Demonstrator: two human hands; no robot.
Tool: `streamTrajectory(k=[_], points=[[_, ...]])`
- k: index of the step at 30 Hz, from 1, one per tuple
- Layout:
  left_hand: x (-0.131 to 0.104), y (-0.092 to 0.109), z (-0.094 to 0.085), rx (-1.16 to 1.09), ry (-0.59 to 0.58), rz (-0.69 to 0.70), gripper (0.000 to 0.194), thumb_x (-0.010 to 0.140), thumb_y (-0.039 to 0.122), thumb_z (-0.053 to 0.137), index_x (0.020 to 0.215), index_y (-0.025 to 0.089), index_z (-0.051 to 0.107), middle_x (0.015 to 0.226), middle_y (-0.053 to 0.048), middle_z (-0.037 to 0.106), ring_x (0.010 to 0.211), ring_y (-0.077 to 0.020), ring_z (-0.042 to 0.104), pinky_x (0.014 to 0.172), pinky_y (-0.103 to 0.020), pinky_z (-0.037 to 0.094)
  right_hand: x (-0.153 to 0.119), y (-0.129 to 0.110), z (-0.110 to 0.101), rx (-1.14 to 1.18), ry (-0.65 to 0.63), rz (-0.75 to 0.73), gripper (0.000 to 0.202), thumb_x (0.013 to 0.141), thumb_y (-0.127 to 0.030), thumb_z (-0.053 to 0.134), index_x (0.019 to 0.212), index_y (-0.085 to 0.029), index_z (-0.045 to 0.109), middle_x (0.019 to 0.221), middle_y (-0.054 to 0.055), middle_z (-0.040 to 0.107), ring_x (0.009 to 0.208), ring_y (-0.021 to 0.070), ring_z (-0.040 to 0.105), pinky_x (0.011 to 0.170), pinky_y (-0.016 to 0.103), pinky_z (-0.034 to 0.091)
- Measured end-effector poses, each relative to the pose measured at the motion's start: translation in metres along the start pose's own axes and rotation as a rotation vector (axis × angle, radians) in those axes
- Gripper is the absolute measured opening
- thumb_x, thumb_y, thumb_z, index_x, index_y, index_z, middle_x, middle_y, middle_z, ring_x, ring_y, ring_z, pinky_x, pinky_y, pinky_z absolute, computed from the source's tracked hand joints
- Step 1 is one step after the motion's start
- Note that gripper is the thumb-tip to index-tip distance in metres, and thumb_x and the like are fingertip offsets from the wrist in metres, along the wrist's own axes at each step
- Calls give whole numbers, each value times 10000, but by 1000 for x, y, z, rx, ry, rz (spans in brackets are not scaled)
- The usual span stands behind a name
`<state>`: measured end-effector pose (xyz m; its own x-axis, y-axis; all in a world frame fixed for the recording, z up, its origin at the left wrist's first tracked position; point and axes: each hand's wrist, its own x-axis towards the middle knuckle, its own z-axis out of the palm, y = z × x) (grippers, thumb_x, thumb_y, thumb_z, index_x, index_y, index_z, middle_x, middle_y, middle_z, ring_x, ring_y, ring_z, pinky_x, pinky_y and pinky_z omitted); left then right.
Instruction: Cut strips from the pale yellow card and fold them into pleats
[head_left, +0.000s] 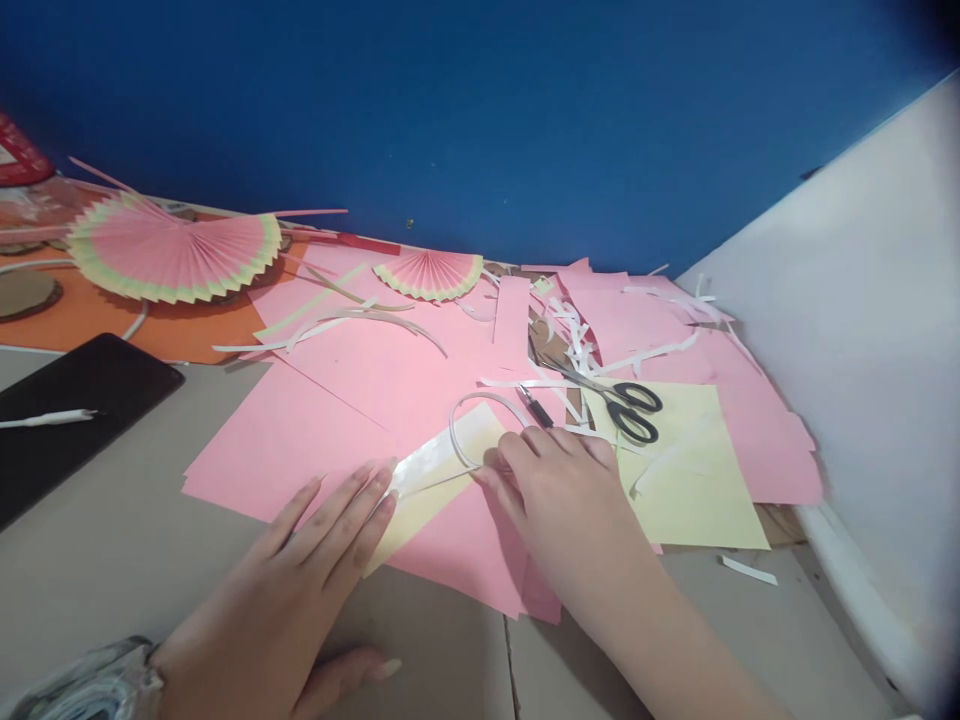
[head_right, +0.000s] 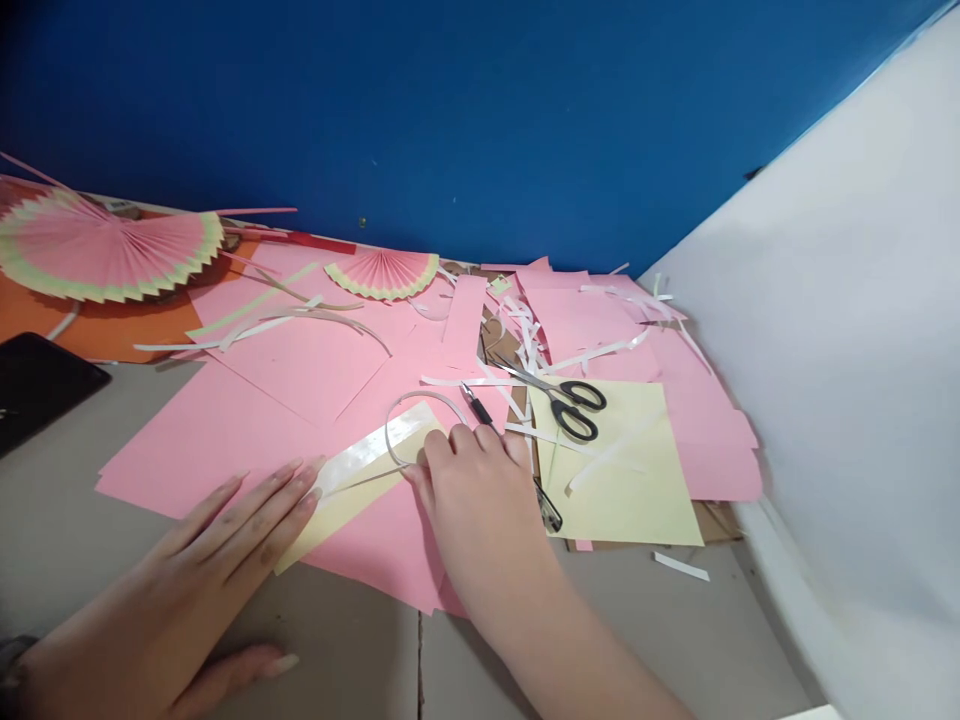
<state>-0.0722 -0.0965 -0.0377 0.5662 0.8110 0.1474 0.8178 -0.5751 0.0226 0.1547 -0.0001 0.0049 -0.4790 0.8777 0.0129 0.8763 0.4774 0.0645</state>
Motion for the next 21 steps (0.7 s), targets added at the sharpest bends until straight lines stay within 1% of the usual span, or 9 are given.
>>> streamTrajectory(k=[5, 7, 9, 10, 12, 14, 17, 19, 21], points=[[0, -1, 2, 6, 20, 23, 803, 831, 617, 443, 1423, 89, 320, 1487, -161, 319, 1370, -315, 271, 1111, -420, 141, 2, 5, -1, -63, 51, 67, 117, 838, -257, 510, 756, -192, 560, 710, 45, 631, 706, 215, 568, 677, 352, 300], [1, -2, 2, 14, 15, 33, 804, 836, 612, 440, 1424, 78, 314, 1491, -172, 302, 1372, -322, 262, 1109, -430, 129, 3, 9, -1, -94, 73, 94, 124, 822, -272, 516, 733, -191, 547, 691, 49, 630, 675, 218, 566, 653, 353, 305], [1, -2, 2, 18, 10, 34, 801, 841, 609, 432, 1428, 79, 306, 1497, -170, 290, 1373, -321, 259, 1107, -436, 123, 4, 15, -2, -137, 68, 126, 135, 824, -283, 523, 735, -186, 551, 690, 56, 629, 668, 230, 571, 643, 362, 315], [1, -2, 2, 19, 8, 31, 801, 843, 610, 428, 1429, 80, 302, 1499, -167, 286, 1374, -318, 256, 1106, -436, 121, 4, 19, -3, -162, 58, 138, 127, 829, -276, 521, 756, -179, 562, 720, 66, 634, 681, 238, 575, 644, 368, 322], [1, -2, 2, 20, 9, 23, 801, 844, 611, 425, 1430, 80, 300, 1502, -163, 283, 1376, -313, 254, 1105, -434, 121, 4, 24, -7, -195, 45, 138, 108, 830, -255, 525, 849, -167, 585, 843, 92, 640, 739, 258, 579, 659, 379, 338], [0, -1, 2, 22, 8, 21, 807, 844, 613, 424, 1431, 73, 295, 1503, -167, 277, 1376, -312, 254, 1102, -432, 127, 3, 25, -11, -140, 47, 86, 202, 822, -259, 548, 1006, -181, 578, 1023, 106, 613, 844, 271, 572, 694, 386, 352], [0, 0, 1, 25, -6, 12, 811, 846, 610, 423, 1436, 71, 281, 1505, -168, 268, 1379, -308, 252, 1101, -428, 135, 2, 17, -13, 55, 63, -52, 416, 839, -295, 559, 1242, -237, 470, 1252, 85, 520, 1020, 261, 518, 802, 396, 349], [0, 0, 1, 27, -16, 4, 805, 851, 606, 419, 1441, 79, 269, 1506, -161, 269, 1383, -298, 246, 1104, -426, 133, 3, 6, -10, 145, 54, -163, 461, 882, -294, 527, 1322, -249, 396, 1322, 60, 489, 1072, 241, 481, 847, 391, 328], [1, 0, 1, 29, -17, 4, 801, 855, 606, 411, 1443, 82, 263, 1505, -157, 274, 1386, -290, 242, 1105, -425, 131, 5, -5, -4, 202, 21, -250, 395, 915, -277, 496, 1300, -239, 417, 1275, 42, 538, 1039, 220, 480, 838, 376, 317]])
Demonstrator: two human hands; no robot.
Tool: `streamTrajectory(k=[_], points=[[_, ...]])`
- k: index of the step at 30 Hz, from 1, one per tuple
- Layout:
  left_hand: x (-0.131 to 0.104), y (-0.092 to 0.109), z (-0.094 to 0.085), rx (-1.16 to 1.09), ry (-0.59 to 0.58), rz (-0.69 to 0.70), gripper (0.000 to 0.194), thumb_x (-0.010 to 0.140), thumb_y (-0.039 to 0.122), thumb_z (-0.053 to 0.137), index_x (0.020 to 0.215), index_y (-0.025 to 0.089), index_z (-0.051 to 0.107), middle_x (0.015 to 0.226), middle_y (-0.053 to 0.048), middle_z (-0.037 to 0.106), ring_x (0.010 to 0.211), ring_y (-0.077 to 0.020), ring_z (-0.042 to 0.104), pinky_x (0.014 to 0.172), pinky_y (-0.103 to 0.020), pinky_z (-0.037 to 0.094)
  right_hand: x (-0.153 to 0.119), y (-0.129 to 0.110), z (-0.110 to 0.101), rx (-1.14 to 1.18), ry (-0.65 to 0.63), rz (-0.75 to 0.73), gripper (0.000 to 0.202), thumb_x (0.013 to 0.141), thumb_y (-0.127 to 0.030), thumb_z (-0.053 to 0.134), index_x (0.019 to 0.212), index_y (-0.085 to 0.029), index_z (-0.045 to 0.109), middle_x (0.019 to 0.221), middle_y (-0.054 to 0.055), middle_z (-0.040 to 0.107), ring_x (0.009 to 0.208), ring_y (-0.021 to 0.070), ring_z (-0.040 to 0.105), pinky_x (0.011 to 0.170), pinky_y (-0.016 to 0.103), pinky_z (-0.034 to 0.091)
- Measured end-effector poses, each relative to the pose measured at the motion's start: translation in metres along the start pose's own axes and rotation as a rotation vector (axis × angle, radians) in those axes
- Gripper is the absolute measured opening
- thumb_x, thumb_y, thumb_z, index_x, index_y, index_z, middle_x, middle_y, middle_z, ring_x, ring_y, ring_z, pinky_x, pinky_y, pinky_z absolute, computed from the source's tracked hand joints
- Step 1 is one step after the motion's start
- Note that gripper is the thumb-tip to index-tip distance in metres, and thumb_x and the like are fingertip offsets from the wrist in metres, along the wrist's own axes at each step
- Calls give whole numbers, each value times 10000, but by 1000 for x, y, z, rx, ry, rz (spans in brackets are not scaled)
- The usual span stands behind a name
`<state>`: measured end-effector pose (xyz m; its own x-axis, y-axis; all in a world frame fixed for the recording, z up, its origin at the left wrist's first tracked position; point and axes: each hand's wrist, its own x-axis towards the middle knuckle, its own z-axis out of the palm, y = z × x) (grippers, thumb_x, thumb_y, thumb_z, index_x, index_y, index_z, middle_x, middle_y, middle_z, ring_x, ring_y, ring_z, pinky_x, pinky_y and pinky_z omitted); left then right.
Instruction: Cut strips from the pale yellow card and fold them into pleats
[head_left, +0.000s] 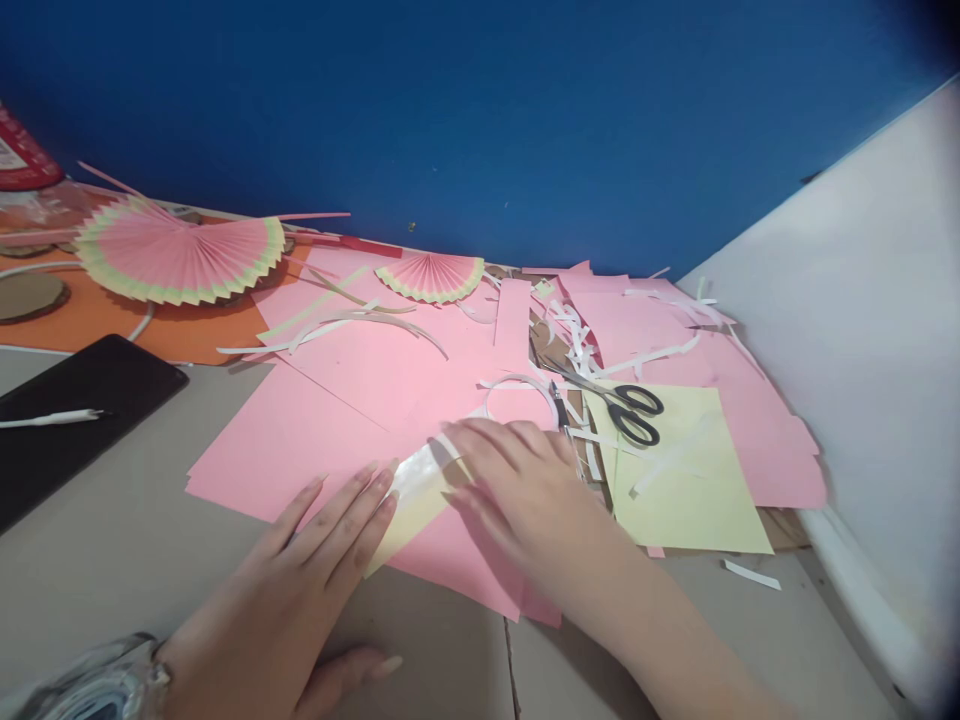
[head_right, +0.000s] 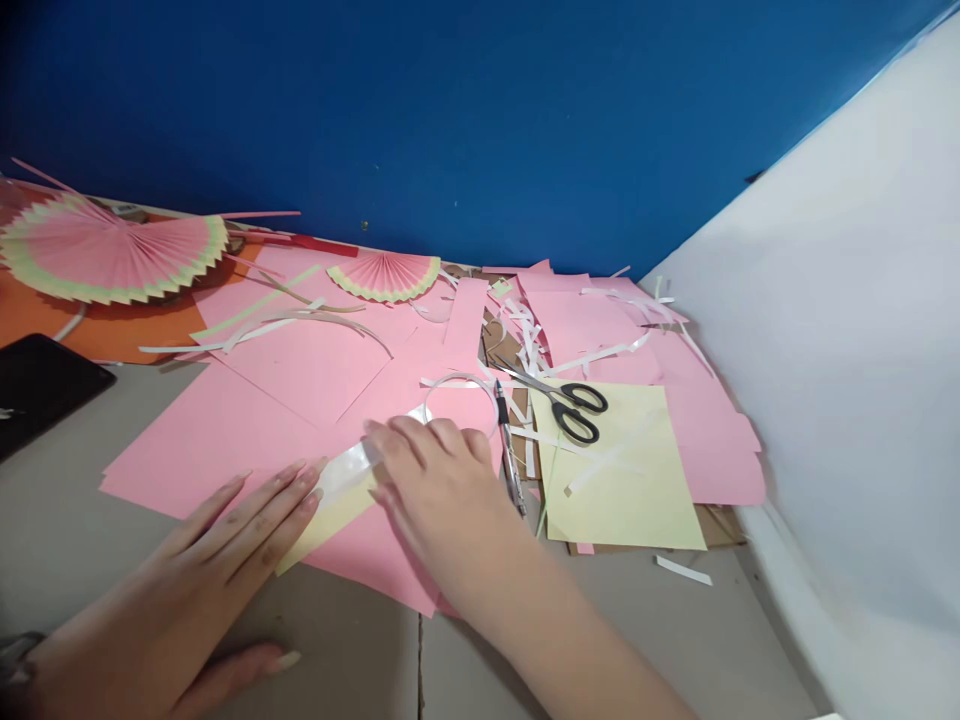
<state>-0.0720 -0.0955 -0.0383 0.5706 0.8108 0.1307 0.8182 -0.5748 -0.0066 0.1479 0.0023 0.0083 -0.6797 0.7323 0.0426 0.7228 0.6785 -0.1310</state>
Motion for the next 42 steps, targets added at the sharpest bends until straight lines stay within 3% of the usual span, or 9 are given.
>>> streamTrajectory(k=[4, 8, 16, 22, 27, 32, 42], points=[[0, 0, -1, 0, -1, 9, 804, 857, 609, 405, 1442, 76, 264, 1510, -159, 260, 1395, -296, 211, 1104, -434, 123, 7, -6, 12, 79, -55, -12, 135, 942, -270, 451, 993, -206, 559, 998, 27, 615, 918, 204, 481, 791, 367, 305], [-1, 2, -1, -7, -11, -6, 795, 859, 603, 403, 1443, 82, 265, 1514, -159, 251, 1397, -299, 202, 1103, -446, 117, 8, -4, 12, 164, -76, 37, 158, 933, -294, 465, 833, -205, 549, 881, 11, 569, 878, 187, 458, 789, 361, 299], [-1, 2, -3, -41, -18, 15, 731, 851, 597, 436, 1452, 216, 269, 1521, -157, 238, 1377, -333, 236, 1072, -481, 133, 10, -3, 12, 337, -72, 81, 164, 905, -282, 492, 768, -195, 519, 877, -6, 529, 906, 162, 438, 840, 350, 279], [-2, 0, -2, -109, 2, 17, 731, 825, 620, 463, 1438, 254, 303, 1531, -151, 210, 1389, -326, 199, 1080, -470, 100, 13, -5, 26, 251, 23, 69, 149, 861, -237, 510, 719, -193, 515, 822, -14, 553, 875, 169, 452, 772, 343, 267], [-3, 3, -1, -182, -14, -32, 744, 788, 690, 447, 1420, 314, 332, 1542, -71, 219, 1399, -278, 194, 1115, -416, 57, 15, -6, 35, 166, 93, -1, 151, 857, -220, 507, 709, -190, 509, 765, -21, 561, 806, 157, 471, 740, 351, 255], [-3, 10, 0, -283, 4, -169, 826, 737, 754, 448, 1441, 381, 230, 1527, -37, 267, 1380, -268, 254, 1120, -451, 104, 15, -6, 37, 142, 104, -30, 157, 851, -165, 481, 697, -182, 508, 730, -19, 555, 736, 139, 470, 702, 334, 263], [-2, 8, 3, -305, -11, -149, 868, 729, 697, 531, 1452, 389, 164, 1499, -24, 334, 1384, -263, 235, 1129, -460, 78, 16, -7, 37, 126, 147, -35, 199, 798, -115, 474, 614, -183, 443, 614, -39, 492, 624, 116, 411, 664, 310, 274]])
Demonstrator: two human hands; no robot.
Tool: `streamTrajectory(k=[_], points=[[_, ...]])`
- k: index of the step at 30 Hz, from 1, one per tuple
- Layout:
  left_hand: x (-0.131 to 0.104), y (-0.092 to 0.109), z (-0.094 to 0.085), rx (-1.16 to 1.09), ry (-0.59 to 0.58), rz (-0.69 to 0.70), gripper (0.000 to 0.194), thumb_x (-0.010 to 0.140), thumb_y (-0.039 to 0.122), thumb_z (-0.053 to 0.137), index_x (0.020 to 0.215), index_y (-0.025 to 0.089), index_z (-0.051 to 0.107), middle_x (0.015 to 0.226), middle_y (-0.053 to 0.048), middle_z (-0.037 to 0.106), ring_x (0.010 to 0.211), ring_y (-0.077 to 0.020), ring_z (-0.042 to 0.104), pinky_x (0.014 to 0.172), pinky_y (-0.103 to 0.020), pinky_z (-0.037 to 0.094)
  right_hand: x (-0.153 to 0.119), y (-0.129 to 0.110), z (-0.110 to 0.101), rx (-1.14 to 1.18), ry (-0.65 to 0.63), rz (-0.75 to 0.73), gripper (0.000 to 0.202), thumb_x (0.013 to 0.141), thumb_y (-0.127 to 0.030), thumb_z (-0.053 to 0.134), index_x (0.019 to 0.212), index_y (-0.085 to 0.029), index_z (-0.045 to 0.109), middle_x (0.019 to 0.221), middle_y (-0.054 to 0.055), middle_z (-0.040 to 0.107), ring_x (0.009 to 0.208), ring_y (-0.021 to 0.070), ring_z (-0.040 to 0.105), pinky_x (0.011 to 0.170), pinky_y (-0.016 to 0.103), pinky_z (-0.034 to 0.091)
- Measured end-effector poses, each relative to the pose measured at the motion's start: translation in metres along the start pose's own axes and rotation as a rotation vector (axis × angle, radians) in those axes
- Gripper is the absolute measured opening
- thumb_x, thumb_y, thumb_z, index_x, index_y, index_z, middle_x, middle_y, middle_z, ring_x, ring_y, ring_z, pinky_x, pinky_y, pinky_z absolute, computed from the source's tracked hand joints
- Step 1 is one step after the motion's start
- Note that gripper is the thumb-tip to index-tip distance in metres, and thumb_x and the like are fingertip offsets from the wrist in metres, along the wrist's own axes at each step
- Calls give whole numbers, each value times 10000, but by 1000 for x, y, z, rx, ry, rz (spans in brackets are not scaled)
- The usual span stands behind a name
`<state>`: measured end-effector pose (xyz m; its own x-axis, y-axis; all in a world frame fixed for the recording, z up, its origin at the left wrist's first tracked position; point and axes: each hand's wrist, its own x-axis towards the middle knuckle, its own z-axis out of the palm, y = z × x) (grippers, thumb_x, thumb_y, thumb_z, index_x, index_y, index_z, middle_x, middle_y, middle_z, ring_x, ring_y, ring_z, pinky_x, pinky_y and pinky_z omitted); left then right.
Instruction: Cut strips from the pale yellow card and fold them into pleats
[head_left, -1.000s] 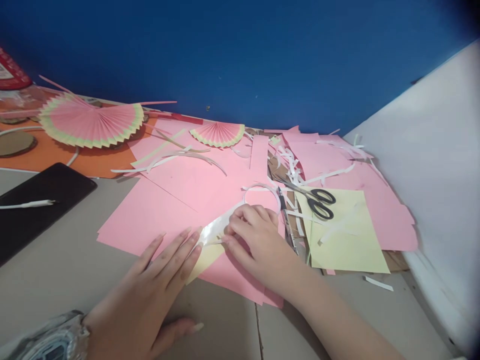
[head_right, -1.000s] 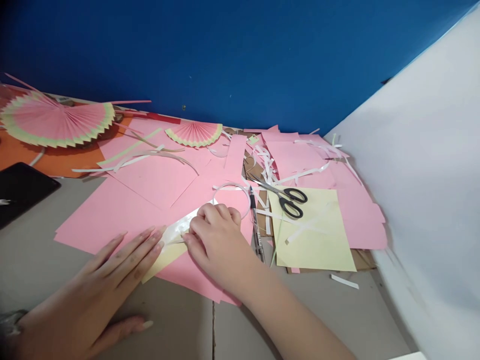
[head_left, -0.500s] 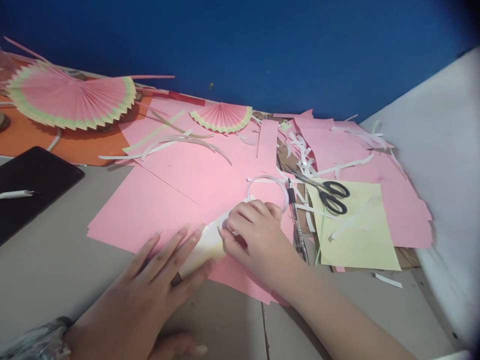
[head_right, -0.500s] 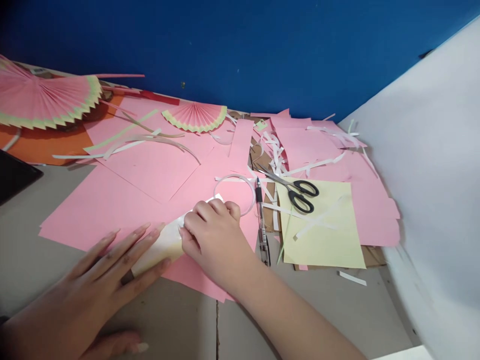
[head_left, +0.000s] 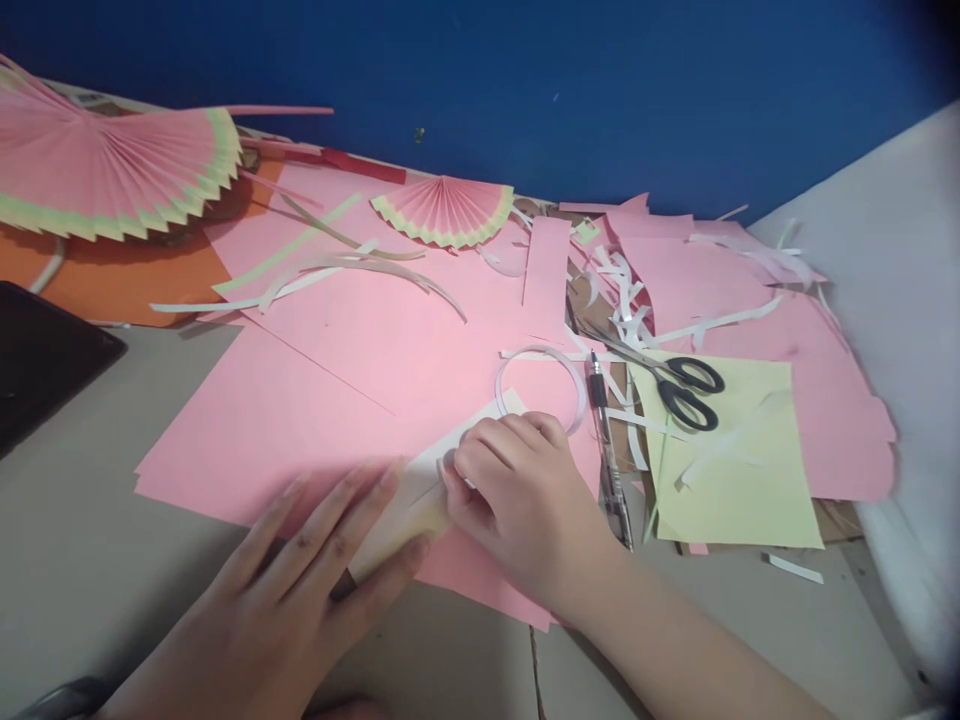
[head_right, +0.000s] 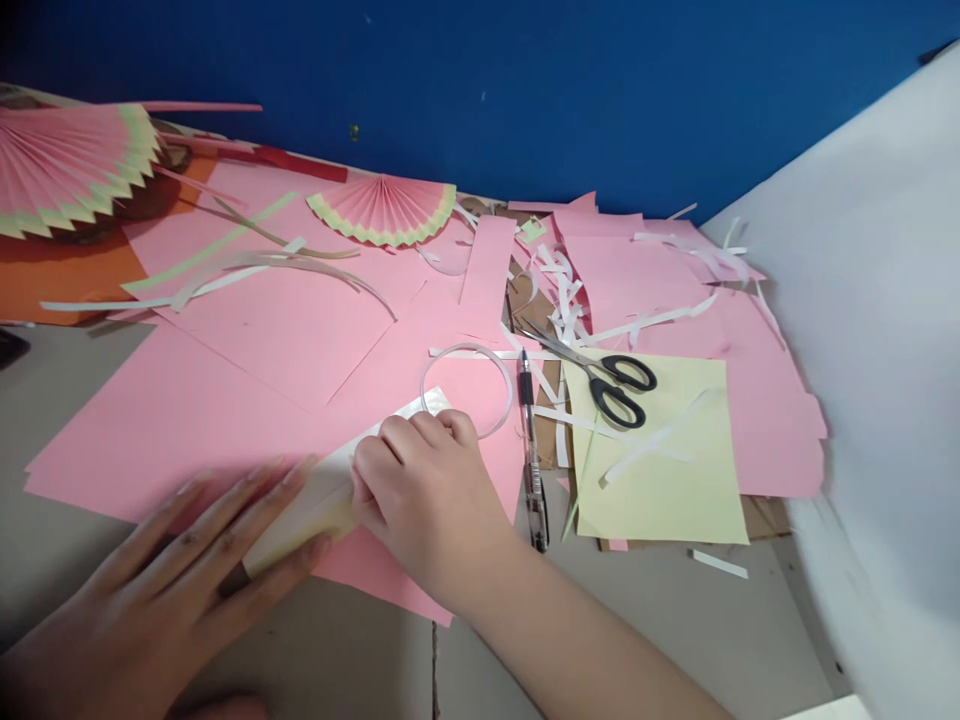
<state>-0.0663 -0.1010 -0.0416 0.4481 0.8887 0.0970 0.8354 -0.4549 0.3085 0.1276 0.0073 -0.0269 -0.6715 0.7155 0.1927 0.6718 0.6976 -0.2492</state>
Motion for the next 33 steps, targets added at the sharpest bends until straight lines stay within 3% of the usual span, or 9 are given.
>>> streamTrajectory(k=[10, 19, 24, 29, 33], points=[[2, 0, 0, -9, 13, -9, 810, 774, 686, 470, 1455, 395, 143, 1481, 13, 368, 1377, -240, 251, 1133, -432, 75, 0, 3, 2, 54, -18, -19, 182, 775, -84, 498, 629, -178, 445, 636, -44, 491, 628, 106, 412, 660, 295, 274], [-2, -2, -1, 95, -46, 77, 909, 775, 703, 435, 1477, 187, 177, 1491, -98, 336, 1396, -294, 177, 1121, -520, 55, -1, 3, 1, 34, -25, -25, 193, 784, -96, 481, 617, -184, 439, 634, -35, 505, 624, 111, 407, 659, 297, 274], [-1, -6, -3, 100, -35, 114, 893, 795, 697, 420, 1474, 170, 178, 1481, -80, 358, 1411, -225, 153, 1145, -458, -12, 0, 2, 1, 20, -42, -20, 183, 780, -112, 477, 617, -186, 441, 630, -31, 487, 626, 119, 409, 651, 297, 272], [3, -9, -4, 91, -54, 194, 837, 806, 637, 476, 1431, 107, 304, 1510, -109, 290, 1390, -274, 219, 1143, -410, 76, 1, 0, -1, 20, -71, -6, 208, 823, -138, 464, 622, -187, 444, 634, -31, 481, 629, 119, 410, 672, 297, 277], [9, -5, -8, 88, -48, 143, 776, 812, 626, 483, 1422, 169, 341, 1506, -39, 315, 1345, -262, 296, 1134, -413, 115, 1, 1, -2, 42, -75, -12, 200, 816, -139, 490, 627, -190, 450, 637, -34, 480, 638, 121, 413, 680, 292, 276]])
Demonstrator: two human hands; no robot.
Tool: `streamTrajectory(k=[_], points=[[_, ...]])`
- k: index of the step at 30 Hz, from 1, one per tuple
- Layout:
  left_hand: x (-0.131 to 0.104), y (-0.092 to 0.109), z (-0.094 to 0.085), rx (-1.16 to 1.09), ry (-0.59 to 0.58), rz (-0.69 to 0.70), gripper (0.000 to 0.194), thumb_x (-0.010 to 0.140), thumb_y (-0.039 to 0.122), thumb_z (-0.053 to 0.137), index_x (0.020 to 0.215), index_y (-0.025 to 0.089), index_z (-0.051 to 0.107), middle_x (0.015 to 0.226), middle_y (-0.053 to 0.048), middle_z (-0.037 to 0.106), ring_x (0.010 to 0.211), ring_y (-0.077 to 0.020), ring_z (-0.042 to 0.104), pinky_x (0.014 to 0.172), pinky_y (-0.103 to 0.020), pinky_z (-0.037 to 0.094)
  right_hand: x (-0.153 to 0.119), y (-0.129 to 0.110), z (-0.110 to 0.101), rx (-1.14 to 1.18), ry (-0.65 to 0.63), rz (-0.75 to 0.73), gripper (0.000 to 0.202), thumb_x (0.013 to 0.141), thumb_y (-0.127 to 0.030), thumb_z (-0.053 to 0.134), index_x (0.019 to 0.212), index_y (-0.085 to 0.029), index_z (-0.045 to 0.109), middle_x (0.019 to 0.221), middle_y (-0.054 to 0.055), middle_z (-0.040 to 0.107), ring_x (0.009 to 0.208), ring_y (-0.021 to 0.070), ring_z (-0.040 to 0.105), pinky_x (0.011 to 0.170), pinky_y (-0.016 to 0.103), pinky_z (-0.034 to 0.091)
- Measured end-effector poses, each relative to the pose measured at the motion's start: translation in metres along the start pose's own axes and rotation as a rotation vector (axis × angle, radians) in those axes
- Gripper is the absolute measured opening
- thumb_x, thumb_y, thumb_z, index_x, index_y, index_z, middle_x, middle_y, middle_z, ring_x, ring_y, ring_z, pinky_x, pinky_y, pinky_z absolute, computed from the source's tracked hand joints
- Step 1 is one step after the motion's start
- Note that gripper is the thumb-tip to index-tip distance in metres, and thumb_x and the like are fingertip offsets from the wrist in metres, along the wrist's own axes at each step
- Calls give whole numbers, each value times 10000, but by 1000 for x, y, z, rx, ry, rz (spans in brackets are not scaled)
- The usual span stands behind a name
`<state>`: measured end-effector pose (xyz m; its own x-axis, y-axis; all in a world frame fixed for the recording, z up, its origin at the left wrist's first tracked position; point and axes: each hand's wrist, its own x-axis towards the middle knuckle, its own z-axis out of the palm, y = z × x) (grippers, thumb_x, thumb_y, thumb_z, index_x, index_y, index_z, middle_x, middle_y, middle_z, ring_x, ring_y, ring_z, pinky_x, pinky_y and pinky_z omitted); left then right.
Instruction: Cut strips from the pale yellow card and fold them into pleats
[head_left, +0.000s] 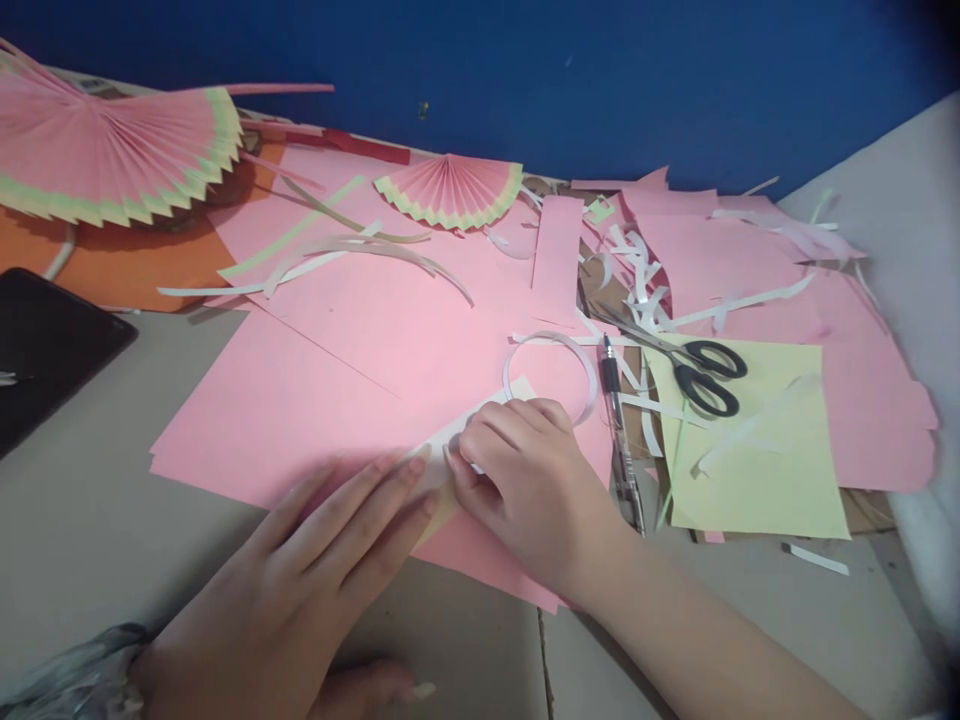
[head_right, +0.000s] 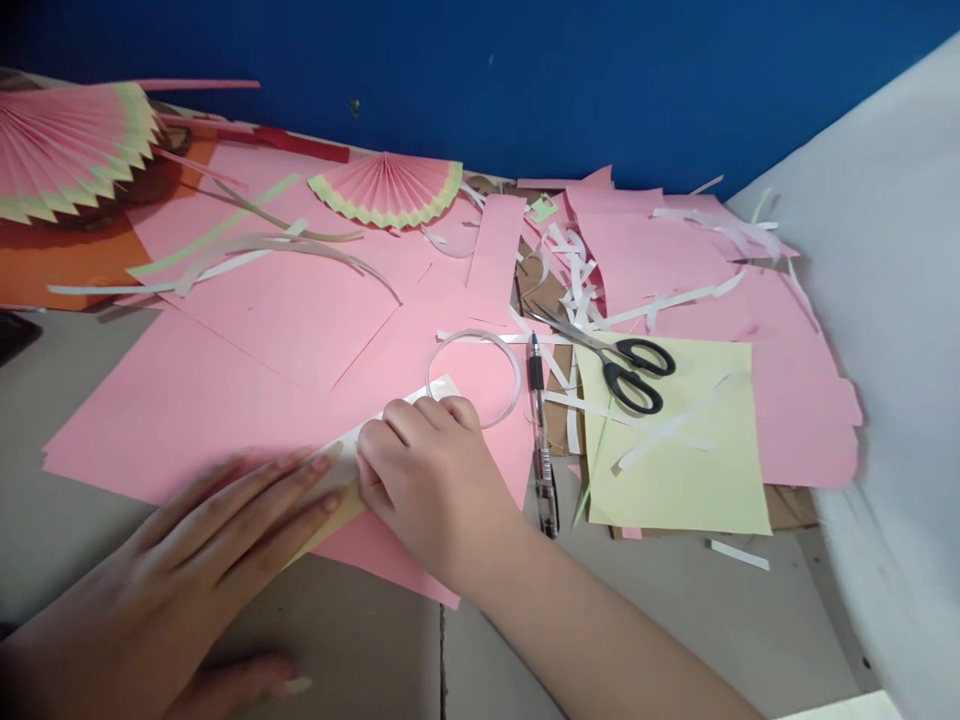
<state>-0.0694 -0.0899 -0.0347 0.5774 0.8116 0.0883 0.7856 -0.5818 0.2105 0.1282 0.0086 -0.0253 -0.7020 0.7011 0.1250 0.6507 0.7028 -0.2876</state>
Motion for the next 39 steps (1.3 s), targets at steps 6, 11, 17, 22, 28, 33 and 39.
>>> streamTrajectory(k=[6, 11, 17, 22, 28, 33, 39], points=[[8, 0, -4, 45, -9, 43, 760, 833, 650, 420, 1418, 171, 348, 1500, -34, 327, 1344, -240, 305, 1139, -398, 75, -1, 0, 1, -9, 3, 1, 192, 818, -144, 488, 636, -195, 456, 649, -26, 498, 654, 133, 423, 684, 298, 277], [7, 0, -3, 54, -60, 31, 761, 845, 660, 376, 1430, 175, 322, 1495, -52, 335, 1373, -221, 277, 1146, -397, 45, -1, 0, 0, -32, 8, 0, 197, 850, -167, 462, 656, -198, 476, 684, -10, 527, 680, 147, 439, 693, 307, 286], [8, -1, -3, 46, -63, 40, 761, 843, 662, 375, 1431, 182, 316, 1509, -43, 293, 1370, -217, 286, 1147, -409, 45, -1, 2, -3, -3, -32, 29, 183, 872, -187, 469, 692, -197, 504, 742, 1, 545, 725, 152, 459, 719, 310, 296], [7, 0, -3, 54, -73, 40, 771, 845, 660, 378, 1434, 169, 306, 1507, -63, 299, 1373, -232, 280, 1142, -423, 54, -1, 4, -3, 28, -39, 53, 179, 877, -195, 468, 703, -199, 511, 774, 4, 553, 752, 154, 470, 731, 316, 295], [8, -1, -3, 50, -61, 51, 768, 843, 653, 391, 1432, 166, 316, 1487, -69, 347, 1366, -239, 295, 1142, -420, 59, -1, 5, -2, 35, -26, 55, 179, 878, -197, 467, 706, -201, 518, 773, 3, 553, 755, 154, 469, 732, 321, 286], [7, 0, -3, 51, -57, 18, 805, 821, 672, 409, 1437, 162, 309, 1520, -110, 257, 1384, -277, 250, 1120, -439, 102, -2, 4, -2, 42, -17, 61, 204, 887, -187, 450, 696, -200, 519, 768, 0, 545, 746, 148, 465, 707, 323, 264], [8, 0, -3, 62, -47, 29, 842, 804, 692, 420, 1437, 148, 306, 1528, -142, 221, 1387, -304, 234, 1103, -446, 120, -2, 4, 0, 41, -21, 59, 213, 901, -199, 437, 713, -201, 536, 773, 2, 536, 746, 149, 461, 696, 330, 246]])
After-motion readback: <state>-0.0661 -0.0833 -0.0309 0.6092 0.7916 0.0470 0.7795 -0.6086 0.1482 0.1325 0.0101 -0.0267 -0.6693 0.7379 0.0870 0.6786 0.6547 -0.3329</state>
